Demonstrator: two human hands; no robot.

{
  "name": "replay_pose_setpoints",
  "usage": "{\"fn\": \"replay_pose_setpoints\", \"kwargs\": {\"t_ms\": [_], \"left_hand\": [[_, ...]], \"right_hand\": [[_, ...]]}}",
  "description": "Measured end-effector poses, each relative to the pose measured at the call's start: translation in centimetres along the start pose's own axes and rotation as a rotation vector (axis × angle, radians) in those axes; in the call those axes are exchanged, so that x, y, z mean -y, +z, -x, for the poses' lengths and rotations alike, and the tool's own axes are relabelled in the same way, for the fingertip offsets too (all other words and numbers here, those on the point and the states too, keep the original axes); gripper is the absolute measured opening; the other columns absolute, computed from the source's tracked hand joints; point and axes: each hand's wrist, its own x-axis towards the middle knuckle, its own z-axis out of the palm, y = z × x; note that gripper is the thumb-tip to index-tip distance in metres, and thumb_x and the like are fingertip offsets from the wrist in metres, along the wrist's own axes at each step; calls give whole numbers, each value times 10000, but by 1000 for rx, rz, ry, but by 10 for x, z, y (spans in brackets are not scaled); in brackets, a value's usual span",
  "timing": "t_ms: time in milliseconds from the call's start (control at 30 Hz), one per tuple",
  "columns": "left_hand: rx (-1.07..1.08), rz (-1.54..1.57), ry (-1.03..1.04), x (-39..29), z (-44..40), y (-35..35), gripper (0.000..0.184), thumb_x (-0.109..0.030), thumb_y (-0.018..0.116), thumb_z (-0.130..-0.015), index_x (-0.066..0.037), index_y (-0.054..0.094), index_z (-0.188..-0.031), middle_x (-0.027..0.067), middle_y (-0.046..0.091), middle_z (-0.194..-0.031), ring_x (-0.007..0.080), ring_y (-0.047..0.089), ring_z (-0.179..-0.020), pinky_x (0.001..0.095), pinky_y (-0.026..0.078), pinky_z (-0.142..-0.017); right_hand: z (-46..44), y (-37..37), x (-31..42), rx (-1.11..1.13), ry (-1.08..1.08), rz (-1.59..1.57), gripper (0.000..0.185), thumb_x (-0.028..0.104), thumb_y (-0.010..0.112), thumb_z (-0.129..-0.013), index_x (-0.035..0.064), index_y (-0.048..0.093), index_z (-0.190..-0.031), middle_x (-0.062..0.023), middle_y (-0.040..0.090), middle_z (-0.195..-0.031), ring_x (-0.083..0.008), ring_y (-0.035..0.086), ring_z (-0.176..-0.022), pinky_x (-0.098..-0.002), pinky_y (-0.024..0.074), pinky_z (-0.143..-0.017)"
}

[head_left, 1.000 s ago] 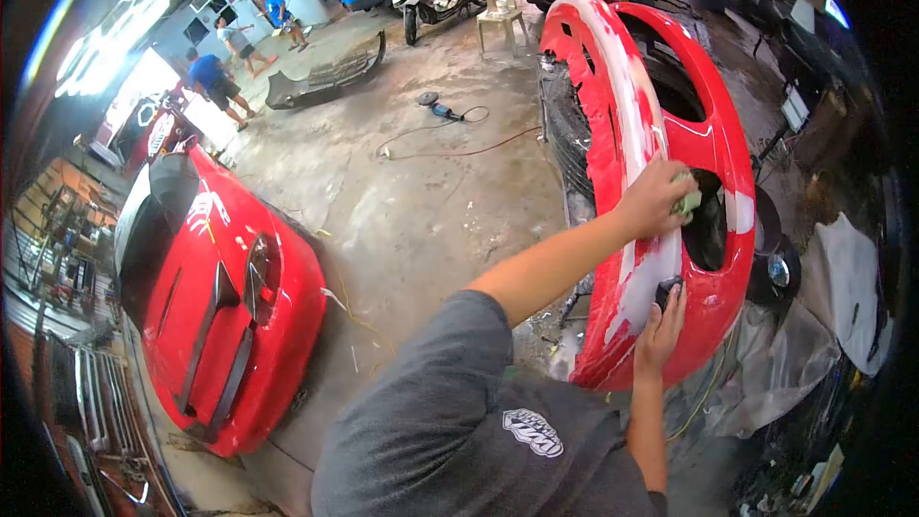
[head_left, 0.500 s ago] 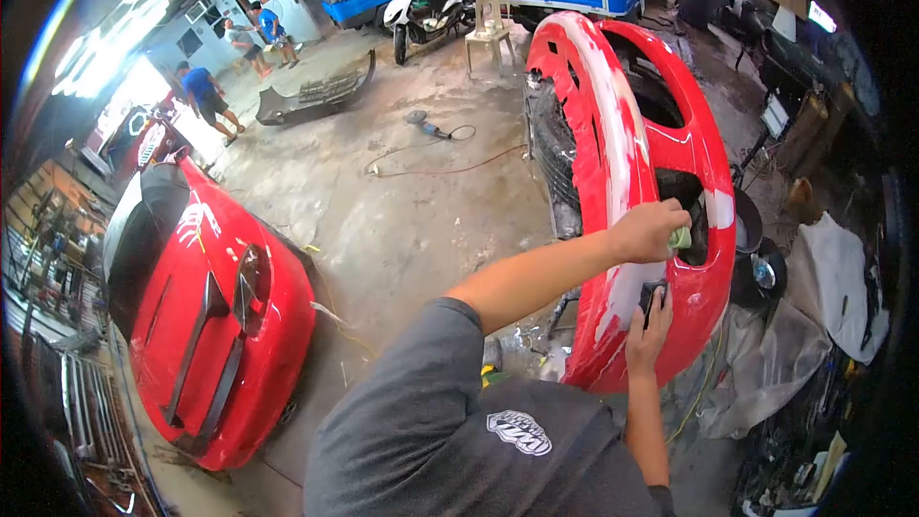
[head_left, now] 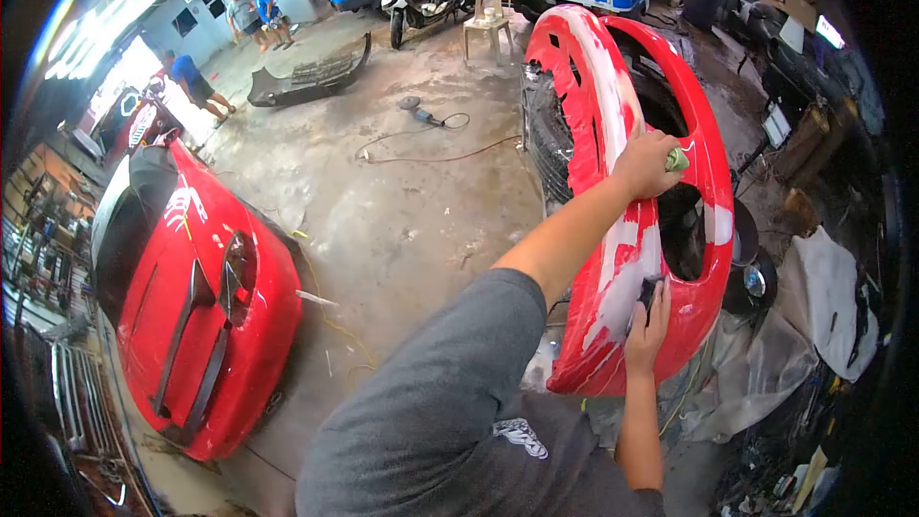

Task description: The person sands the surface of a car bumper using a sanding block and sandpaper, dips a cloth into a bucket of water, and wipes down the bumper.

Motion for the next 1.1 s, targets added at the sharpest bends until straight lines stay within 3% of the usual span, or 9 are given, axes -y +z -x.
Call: {"fn": "replay_pose_setpoints", "kwargs": {"t_ms": [267, 500, 667, 800, 900, 967, 1033, 1100], "left_hand": [[40, 59, -101, 7, -2, 3, 475, -342, 817, -756, -61, 683, -1115, 173, 696, -1075, 361, 640, -1124, 543, 336, -1190], [51, -1, -105, -1, 9, 4, 465, -318, 812, -763, -65, 686, -1132, 173, 686, -1083, 362, 640, -1129, 566, 315, -1214], [63, 1, -24, 12, 3, 10, 468, -316, 822, -747, -66, 688, -1119, 168, 692, -1055, 366, 647, -1107, 582, 339, -1190], [82, -14, -53, 7, -3, 0, 476, -317, 819, -738, -69, 689, -1123, 164, 699, -1049, 364, 656, -1093, 584, 357, -1175], [51, -7, -56, 7, 5, 5, 474, -321, 811, -736, -73, 692, -1121, 163, 704, -1053, 364, 661, -1085, 583, 363, -1171], [38, -13, -36, 10, 4, 11, 460, -323, 806, -735, -76, 697, -1107, 163, 708, -1041, 364, 663, -1083, 588, 360, -1173], [90, 24, -34, 13, -2, 9, 348, -325, 806, -732, -90, 737, -978, 173, 723, -994, 370, 668, -1043, 524, 437, -1084], [136, 58, -49, 10, -5, 10, 278, -319, 839, -717, -105, 759, -875, 183, 731, -936, 389, 680, -959, 496, 537, -880]], "right_hand": [[-106, 4, 21, 152, 7, 31, 473, 68, 521, -1023, -42, 531, -1484, -266, 383, -1635, -414, 413, -1492, -438, 298, -1236], [-13, -11, 33, 98, -14, -56, 455, 64, 535, -1023, -50, 551, -1463, -270, 385, -1635, -420, 432, -1478, -441, 312, -1222], [-118, 6, 19, 171, 25, -32, 454, 99, 527, -1043, -50, 541, -1472, -279, 380, -1630, -410, 454, -1459, -420, 335, -1202], [-56, -6, 20, 156, -49, 20, 465, 69, 508, -1029, -44, 542, -1479, -271, 361, -1646, -413, 413, -1492, -438, 304, -1228], [15, -10, 3, 97, 18, -26, 483, 56, 508, -1016, -47, 533, -1487, -265, 355, -1652, -412, 387, -1512, -451, 280, -1243], [-12, -6, 11, 100, -10, -31, 477, 63, 506, -1025, -31, 537, -1492, -255, 355, -1656, -407, 383, -1516, -456, 285, -1242], [-71, 2, 15, 121, -49, -1, 468, 114, 532, -1047, 14, 542, -1505, -239, 367, -1655, -380, 402, -1509, -430, 301, -1237], [-114, 5, 25, 148, 56, -28, 474, 173, 564, -1054, 59, 546, -1514, -253, 396, -1631, -374, 428, -1491, -397, 340, -1214]]}}
